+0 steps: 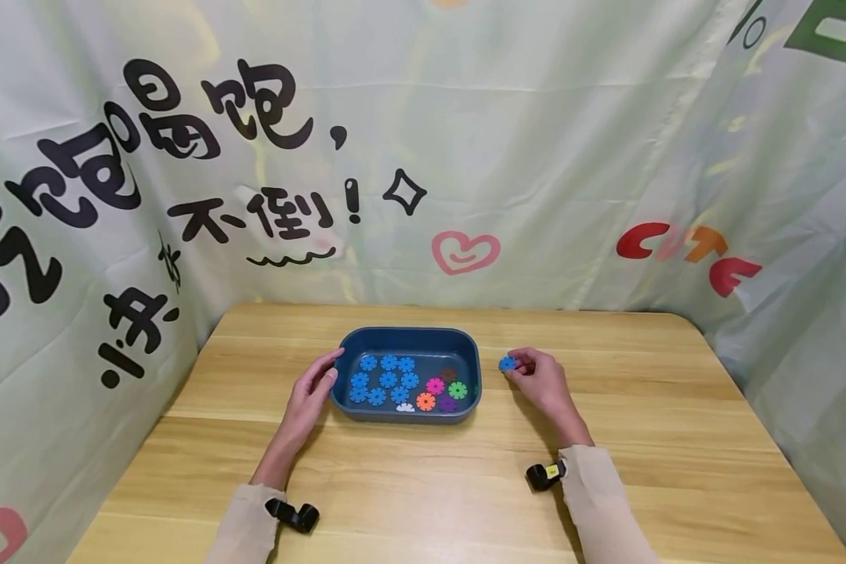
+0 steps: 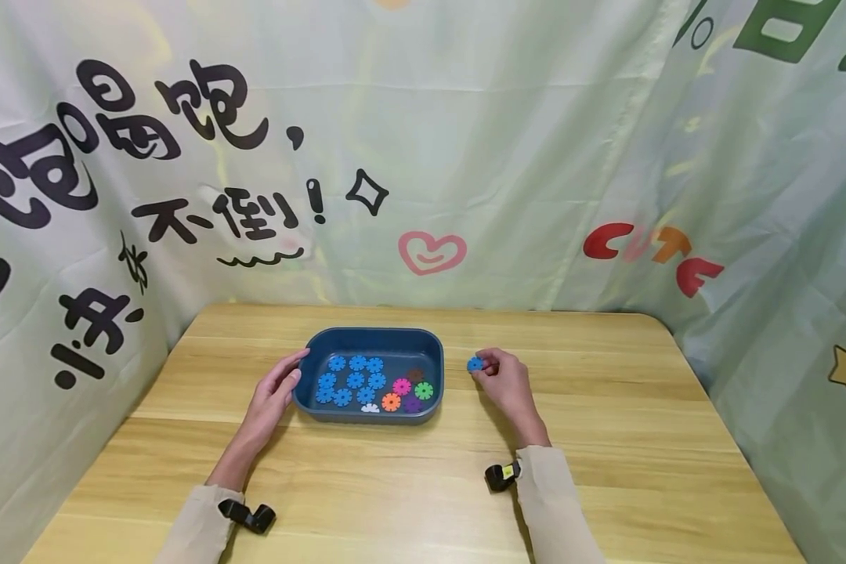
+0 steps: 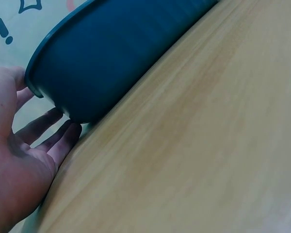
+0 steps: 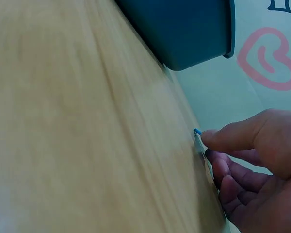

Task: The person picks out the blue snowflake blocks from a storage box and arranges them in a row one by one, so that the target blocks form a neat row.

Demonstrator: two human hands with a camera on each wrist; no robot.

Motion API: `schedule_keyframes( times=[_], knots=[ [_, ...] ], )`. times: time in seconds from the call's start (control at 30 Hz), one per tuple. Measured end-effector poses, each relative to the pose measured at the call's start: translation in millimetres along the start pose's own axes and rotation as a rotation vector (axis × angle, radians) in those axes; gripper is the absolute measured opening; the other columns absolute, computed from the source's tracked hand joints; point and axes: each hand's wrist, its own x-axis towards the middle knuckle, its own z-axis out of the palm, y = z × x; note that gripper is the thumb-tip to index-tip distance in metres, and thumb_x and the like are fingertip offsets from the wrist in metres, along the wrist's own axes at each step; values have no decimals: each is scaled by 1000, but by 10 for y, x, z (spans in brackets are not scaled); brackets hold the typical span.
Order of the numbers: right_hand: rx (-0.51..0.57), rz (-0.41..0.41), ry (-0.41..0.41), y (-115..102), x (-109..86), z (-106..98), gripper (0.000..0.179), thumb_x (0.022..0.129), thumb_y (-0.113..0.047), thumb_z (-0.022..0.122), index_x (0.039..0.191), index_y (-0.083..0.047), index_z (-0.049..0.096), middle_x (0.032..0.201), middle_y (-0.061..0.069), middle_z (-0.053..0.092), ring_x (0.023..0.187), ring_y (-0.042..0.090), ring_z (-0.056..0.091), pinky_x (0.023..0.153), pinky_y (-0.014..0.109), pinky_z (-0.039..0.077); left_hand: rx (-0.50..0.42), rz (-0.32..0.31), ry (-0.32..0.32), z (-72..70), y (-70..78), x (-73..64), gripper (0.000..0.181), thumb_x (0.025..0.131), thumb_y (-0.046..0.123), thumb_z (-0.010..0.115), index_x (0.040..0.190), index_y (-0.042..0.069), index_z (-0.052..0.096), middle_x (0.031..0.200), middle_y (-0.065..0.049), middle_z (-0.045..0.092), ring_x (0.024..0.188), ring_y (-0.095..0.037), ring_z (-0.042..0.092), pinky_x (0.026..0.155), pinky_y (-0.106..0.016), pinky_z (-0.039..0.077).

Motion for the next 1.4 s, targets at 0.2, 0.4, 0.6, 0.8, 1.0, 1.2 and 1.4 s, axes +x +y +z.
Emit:
schedule_keyframes(
  times=[0.2, 0.4, 0.6, 0.8, 1.0, 1.2, 1.4],
  knots=[
    [-42, 2, 13, -17, -17, -2, 28, 91, -2, 75, 118, 5, 69, 101, 16, 68, 85, 26, 59, 71, 27, 49, -6, -3, -10, 5, -5, 5, 41, 110, 32, 50, 149, 20, 54, 158, -2, 43, 144, -24, 39, 104, -13, 39],
    [-59, -6, 16, -16, -33, -12, 27, 91, -1, 75, 116, 7, 69, 100, 18, 68, 84, 25, 58, 70, 26, 47, -5, 5, -14, 15, -6, 12, 42, 110, 31, 50, 150, 19, 53, 158, -4, 43, 144, -26, 39, 104, -13, 39],
    [-74, -8, 9, -6, -41, -19, 29, 91, -2, 75, 118, 7, 69, 102, 18, 68, 85, 26, 58, 72, 31, 48, -9, 2, -5, 30, -1, -6, 42, 109, 34, 51, 149, 21, 54, 157, -2, 45, 142, -24, 41, 104, -15, 41],
    [-58, 4, 0, -7, -54, -14, 30, 92, -4, 75, 120, 7, 68, 106, 19, 68, 89, 27, 60, 78, 35, 51, 4, -10, 3, 35, -8, -33, 41, 109, 37, 51, 148, 25, 54, 156, 2, 45, 141, -21, 42, 104, -16, 41],
    [3, 30, -11, -39, -59, -36, 31, 94, -4, 72, 123, 5, 67, 106, 17, 66, 91, 27, 60, 71, 26, 50, 12, -27, 12, 30, -4, -49, 40, 109, 35, 50, 148, 26, 54, 157, 3, 44, 141, -20, 42, 104, -16, 41],
    [95, -5, 18, -152, -62, -79, 30, 97, -6, 69, 126, 3, 66, 108, 15, 64, 98, 29, 61, 78, 25, 51, 6, -40, 10, 17, 12, -51, 42, 109, 38, 51, 149, 26, 54, 157, 3, 43, 140, -21, 42, 103, -17, 42],
    [143, -72, 47, -327, -80, -146, 28, 99, -9, 68, 125, -1, 66, 109, 14, 65, 102, 28, 61, 85, 28, 52, 4, -43, 8, 13, 21, -29, 42, 108, 39, 51, 149, 27, 54, 157, 3, 44, 140, -20, 42, 104, -17, 41]
  ],
)
